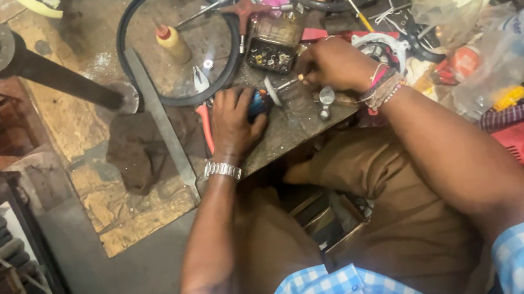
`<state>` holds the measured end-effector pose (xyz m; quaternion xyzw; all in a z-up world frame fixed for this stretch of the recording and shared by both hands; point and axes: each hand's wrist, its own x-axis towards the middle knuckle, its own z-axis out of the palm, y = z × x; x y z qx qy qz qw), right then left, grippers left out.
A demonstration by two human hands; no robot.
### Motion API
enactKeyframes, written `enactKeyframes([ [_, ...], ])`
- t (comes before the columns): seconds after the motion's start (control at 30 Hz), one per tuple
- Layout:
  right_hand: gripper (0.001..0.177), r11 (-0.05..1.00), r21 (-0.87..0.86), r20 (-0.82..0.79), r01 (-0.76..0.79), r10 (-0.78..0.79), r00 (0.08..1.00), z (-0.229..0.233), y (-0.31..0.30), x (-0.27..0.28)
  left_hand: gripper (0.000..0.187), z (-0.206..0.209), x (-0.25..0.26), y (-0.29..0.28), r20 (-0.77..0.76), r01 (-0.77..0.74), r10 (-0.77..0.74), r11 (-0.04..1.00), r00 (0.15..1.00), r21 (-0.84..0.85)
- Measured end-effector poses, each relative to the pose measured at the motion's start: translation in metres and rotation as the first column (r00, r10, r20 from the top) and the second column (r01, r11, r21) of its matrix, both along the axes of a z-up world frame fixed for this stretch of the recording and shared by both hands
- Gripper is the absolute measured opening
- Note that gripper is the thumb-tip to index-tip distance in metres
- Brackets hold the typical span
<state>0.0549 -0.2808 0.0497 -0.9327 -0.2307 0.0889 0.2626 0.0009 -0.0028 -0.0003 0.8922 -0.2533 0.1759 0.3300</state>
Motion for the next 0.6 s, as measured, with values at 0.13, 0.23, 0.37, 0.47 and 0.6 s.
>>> enactKeyframes([
  [0.13, 0.025, 1.0, -0.005, -0.01, -0.026, 0.026, 1.0, -0.012, 0.01, 0.005, 0.053, 0.0, 0.0, 0.001, -0.008, 0.008, -0.008, 1.0, 1.0, 0.001],
  [0.23, 0.026, 0.997, 0.013, -0.006, -0.081, 0.081, 0.997, -0.017, 0.02, 0.004, 0.053, 0.0, 0.0, 0.002, -0.019, 0.017, -0.017, 1.0, 1.0, -0.003],
  [0.37, 0.027, 0.981, -0.126, 0.12, -0.146, 0.161, 0.98, -0.015, 0.035, -0.002, 0.052, 0.001, 0.0, 0.001, -0.01, 0.015, -0.015, 1.0, 1.0, -0.005],
  [0.47, 0.034, 0.973, -0.172, 0.133, -0.156, 0.179, 0.975, -0.007, 0.039, -0.007, 0.052, 0.001, 0.0, 0.002, -0.01, 0.007, -0.007, 1.0, 1.0, -0.004],
  [0.6, 0.029, 0.962, -0.256, 0.073, -0.09, 0.112, 0.991, 0.0, 0.041, -0.012, 0.051, 0.001, -0.002, 0.001, -0.015, 0.005, -0.006, 1.0, 1.0, -0.025],
])
